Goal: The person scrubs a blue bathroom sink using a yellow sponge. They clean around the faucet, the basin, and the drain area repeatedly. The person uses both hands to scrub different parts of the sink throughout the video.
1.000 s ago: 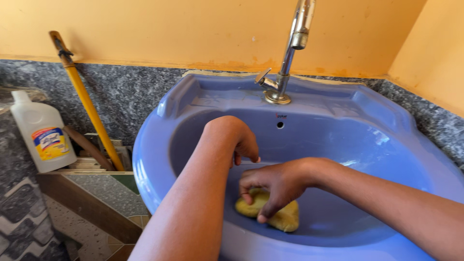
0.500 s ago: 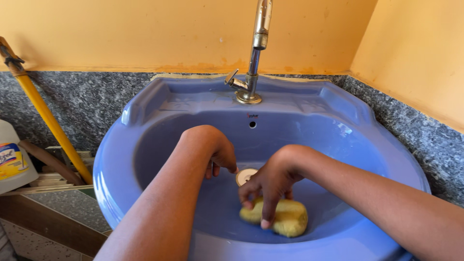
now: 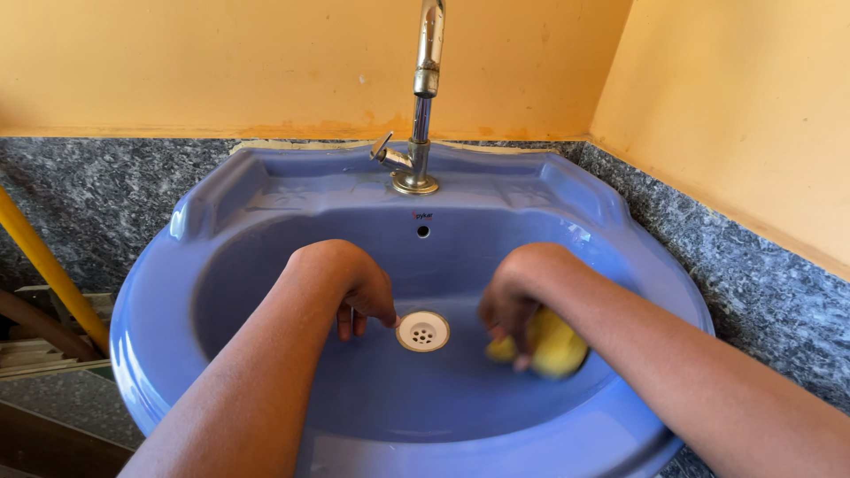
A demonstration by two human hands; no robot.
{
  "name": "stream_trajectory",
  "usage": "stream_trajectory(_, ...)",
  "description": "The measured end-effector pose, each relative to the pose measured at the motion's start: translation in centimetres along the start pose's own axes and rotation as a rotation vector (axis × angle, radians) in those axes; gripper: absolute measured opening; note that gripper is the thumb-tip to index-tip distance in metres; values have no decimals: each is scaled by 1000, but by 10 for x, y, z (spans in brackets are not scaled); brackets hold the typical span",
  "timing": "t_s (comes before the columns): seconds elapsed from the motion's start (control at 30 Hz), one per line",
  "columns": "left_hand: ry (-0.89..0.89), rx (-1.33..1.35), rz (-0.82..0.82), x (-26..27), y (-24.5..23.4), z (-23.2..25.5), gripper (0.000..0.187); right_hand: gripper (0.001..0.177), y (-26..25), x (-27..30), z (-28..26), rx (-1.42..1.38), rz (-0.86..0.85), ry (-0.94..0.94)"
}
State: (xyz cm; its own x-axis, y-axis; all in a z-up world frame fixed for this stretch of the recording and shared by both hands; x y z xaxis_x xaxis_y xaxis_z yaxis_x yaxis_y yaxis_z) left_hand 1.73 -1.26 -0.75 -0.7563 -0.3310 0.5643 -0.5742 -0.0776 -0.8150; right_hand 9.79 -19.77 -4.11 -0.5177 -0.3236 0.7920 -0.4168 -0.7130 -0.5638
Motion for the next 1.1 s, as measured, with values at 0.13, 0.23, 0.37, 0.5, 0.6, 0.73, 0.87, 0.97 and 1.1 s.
stream_trajectory(0.13,32,9,-29,-7,1,2,58,81,2,15,-59,-318,31,-475)
stream_trajectory(0.23,33,23,-28,-9,1,0,58,85,-3,15,-66,-297,30,-424)
stream_trajectory(0.37,7,20,17,3,0,0,54,87,6,7,-31,-274,5,-129)
stream_trajectory(0.5,-26,35,46,10,0,-1,50,88,8,12,-5,-186,78,47)
stream_trajectory(0.6,-30,3,52,8,-1,-2,51,88,6,11,-20,-170,123,20)
stream_trajectory(0.73,-8,-35,79,-1,-3,-4,52,89,-8,10,-65,-118,256,-327)
stream_trajectory(0.87,-35,-54,117,-13,-13,-7,51,78,-11,10,-100,-89,480,-660)
stream_trajectory(0.97,-62,-38,157,-18,-18,-13,50,75,-20,6,-95,-90,534,-632)
stream_trajectory(1.1,-71,-12,205,-19,-18,-15,49,79,-29,6,-70,-67,597,-228)
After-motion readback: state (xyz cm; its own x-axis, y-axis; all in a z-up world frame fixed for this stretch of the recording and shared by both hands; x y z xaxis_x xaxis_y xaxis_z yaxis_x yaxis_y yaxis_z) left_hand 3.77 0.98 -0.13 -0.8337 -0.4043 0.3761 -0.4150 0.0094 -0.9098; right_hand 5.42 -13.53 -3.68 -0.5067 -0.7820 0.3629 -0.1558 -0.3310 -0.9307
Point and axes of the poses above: each hand's wrist, its own x-axis away from the middle knuckle, its own y-axis out of the palm, z = x × y, the point moved 3 cm from there along -x, towards the middle knuckle, and after that the axes turned 9 degrees about -y, right-handed, at the moved point
